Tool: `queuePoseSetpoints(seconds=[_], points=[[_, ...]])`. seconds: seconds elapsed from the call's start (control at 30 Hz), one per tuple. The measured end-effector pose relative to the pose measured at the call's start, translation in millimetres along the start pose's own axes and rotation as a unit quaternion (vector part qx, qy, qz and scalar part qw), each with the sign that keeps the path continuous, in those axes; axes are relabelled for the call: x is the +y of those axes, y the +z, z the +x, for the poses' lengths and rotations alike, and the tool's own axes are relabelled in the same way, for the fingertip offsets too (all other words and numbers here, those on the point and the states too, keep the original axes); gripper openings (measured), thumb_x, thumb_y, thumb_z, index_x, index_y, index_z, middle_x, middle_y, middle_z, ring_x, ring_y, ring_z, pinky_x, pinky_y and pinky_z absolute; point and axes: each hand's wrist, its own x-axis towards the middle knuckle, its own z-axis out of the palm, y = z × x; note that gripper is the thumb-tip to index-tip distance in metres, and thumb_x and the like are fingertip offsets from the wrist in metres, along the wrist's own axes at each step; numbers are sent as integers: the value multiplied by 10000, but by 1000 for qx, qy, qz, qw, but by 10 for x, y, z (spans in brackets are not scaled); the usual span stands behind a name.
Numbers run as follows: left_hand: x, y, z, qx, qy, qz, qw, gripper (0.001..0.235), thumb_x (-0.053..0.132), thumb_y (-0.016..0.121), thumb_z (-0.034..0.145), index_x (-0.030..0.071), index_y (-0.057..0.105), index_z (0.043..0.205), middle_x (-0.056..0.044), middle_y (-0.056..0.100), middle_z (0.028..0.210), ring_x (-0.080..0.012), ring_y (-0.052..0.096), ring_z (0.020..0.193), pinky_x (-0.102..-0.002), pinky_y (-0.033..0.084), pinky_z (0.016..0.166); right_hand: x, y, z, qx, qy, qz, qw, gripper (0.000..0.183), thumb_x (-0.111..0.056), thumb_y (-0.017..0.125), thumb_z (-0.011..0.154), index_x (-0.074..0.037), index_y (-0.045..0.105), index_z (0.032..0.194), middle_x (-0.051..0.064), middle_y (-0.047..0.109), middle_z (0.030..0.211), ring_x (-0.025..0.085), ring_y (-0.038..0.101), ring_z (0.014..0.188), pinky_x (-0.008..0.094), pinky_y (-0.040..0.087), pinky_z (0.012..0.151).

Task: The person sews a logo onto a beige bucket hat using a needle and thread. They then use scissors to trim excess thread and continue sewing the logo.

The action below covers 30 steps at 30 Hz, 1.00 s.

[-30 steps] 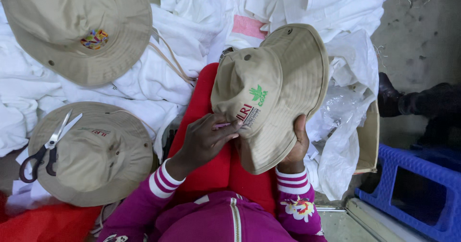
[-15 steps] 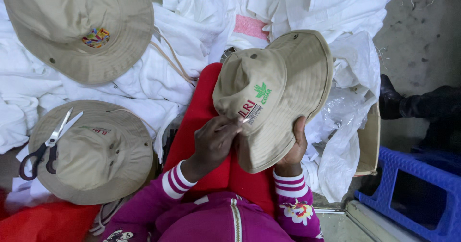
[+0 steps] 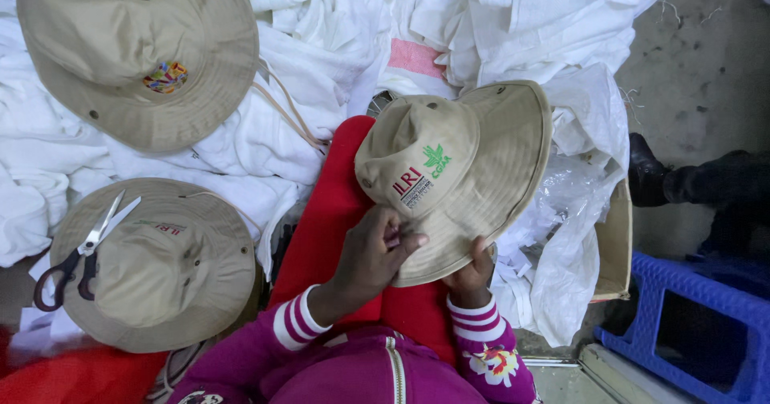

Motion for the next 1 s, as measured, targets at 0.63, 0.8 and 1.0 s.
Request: queuePoseSetpoints(seconds=[0.63, 0.8, 1.0], points=[[-45, -66, -56, -37, 16, 23, 999, 209, 124, 737, 982, -14, 653, 1114, -172, 602, 870, -342, 689, 778, -414, 577, 663, 128, -1215, -299, -23, -12, -118, 993, 738, -186, 597, 879, 11, 372, 1554, 297, 694, 1298, 424, 723, 1105, 636, 543, 985], [-167, -112, 33, -34, -7, -48, 998, 95, 100, 652, 1039, 9, 670, 1058, -131, 554, 780, -284, 634, 700, -420, 527, 597, 89, -1476, -365, -2, 6, -110, 994, 749, -224, 574, 883, 44, 347, 1545, 338, 689, 1246, 482, 736, 1054, 672, 557, 942], [-497, -188, 39, -140, -131, -340, 920, 219, 270, 577, 1073, 53, 608, 1073, 8, 452, 742, -79, 507, 634, -237, 519, 526, -18, -1613, -460, 24, -10, -149, 989, 715, -240, 599, 888, 62, 413, 1509, 327, 714, 1219, 452, 753, 1025, 631, 594, 894]])
